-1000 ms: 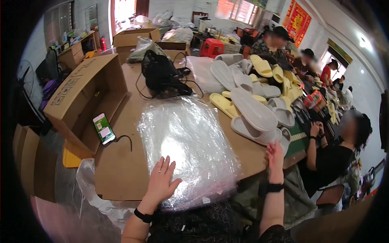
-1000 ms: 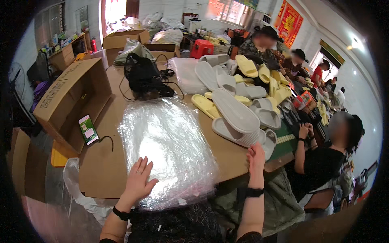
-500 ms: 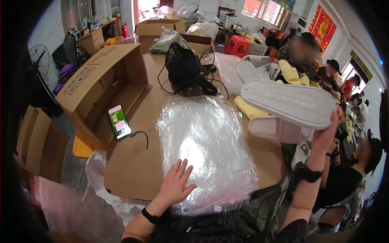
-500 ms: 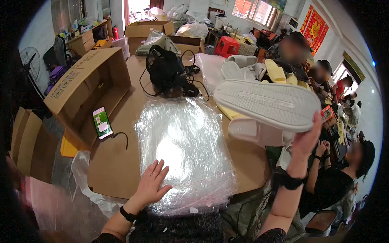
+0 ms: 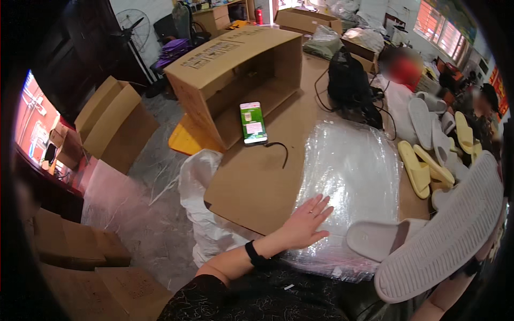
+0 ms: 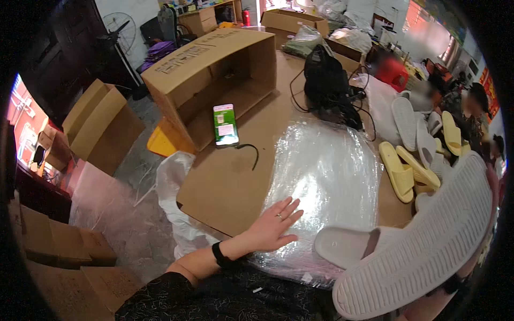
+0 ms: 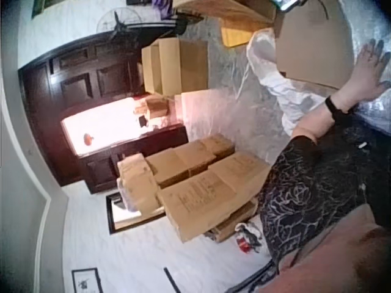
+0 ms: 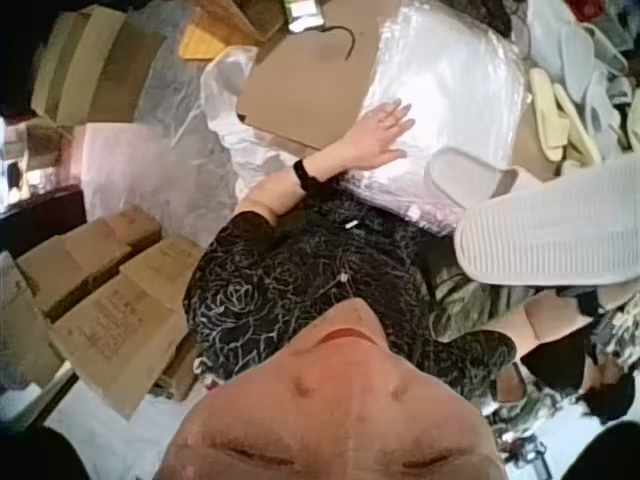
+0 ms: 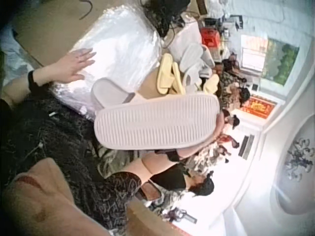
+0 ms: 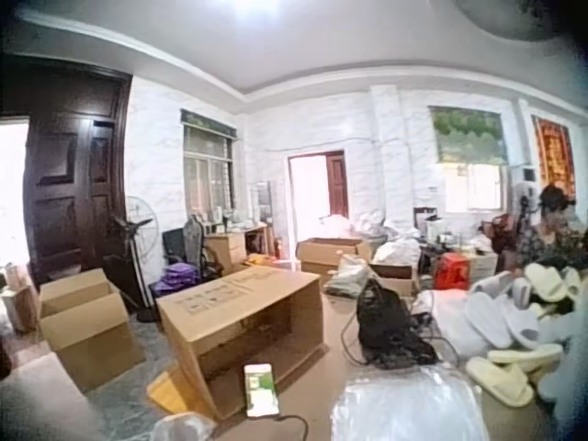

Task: The recorder is packing pairs of slides into clear plastic bags and placing them in a larger storage bag.

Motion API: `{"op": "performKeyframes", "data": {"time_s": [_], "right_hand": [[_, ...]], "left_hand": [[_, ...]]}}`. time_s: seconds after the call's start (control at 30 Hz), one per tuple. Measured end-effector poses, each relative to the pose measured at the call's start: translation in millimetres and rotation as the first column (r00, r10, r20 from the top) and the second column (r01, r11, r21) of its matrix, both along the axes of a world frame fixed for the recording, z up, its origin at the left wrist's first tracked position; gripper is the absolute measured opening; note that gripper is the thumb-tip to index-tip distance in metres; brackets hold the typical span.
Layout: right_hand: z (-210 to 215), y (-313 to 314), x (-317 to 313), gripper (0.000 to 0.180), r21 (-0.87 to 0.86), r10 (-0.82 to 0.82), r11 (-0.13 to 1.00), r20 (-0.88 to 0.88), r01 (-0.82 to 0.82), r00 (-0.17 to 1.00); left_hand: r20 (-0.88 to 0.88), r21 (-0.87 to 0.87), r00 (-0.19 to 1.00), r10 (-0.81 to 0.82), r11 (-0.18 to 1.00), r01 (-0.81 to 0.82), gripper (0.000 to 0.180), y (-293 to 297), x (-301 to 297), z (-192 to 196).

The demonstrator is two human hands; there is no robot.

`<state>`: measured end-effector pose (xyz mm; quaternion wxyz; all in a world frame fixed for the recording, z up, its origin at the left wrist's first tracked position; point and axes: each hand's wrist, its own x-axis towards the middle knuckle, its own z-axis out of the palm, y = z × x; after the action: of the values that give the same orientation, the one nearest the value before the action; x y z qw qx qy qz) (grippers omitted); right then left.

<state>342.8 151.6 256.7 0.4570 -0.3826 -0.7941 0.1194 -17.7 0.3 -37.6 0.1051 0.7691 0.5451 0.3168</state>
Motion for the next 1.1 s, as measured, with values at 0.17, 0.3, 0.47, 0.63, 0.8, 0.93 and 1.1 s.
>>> {"op": "performKeyframes", "data": {"time_s": [0.17,0.3,0.47,0.63,0.8,0.93,1.1], "right_hand": [[-51.5,56.9,-94.5,0.038,-0.727,-0.138,0.595,-0.513,-0.343,0.847],[-80.4,33.7,-153.1,0.042,-0.661,0.126,0.473,-0.603,-0.582,0.787],[-98.8,-44.1,-113.3,0.027,-0.485,0.163,0.799,-0.396,-0.356,0.904],[-135.0,-97.2,-75.7,0.014,-0.626,0.161,0.777,0.107,-0.060,0.981],[-199.4,-74.2,-97.1,0.032,-0.648,0.088,0.759,0.009,-0.061,0.996],[-223.7,-37.4,-124.4,0.074,-0.326,0.107,0.945,0.266,-0.015,0.958],[-234.5,-19.0,-162.3,0.082,-0.233,-0.006,0.967,0.386,0.104,0.922]], "left_hand": [[-0.016,-0.036,1.000,0.000,0.999,-0.001,0.066,1.8,-0.8,-6.7],[-0.103,-0.123,0.995,0.017,0.992,-0.030,0.067,4.3,-2.1,2.5],[-0.077,-0.072,0.997,0.010,0.997,-0.016,0.068,5.8,-1.3,6.6],[-0.145,-0.131,0.989,0.001,0.991,-0.021,0.069,9.1,0.8,6.4],[-0.148,-0.144,0.989,0.009,0.989,-0.030,0.070,5.9,-2.3,7.7],[-0.162,-0.133,0.987,0.019,0.990,-0.041,0.069,5.0,-1.0,3.2],[-0.142,-0.073,0.989,0.039,0.996,-0.050,0.071,2.8,0.4,-3.0]]}}
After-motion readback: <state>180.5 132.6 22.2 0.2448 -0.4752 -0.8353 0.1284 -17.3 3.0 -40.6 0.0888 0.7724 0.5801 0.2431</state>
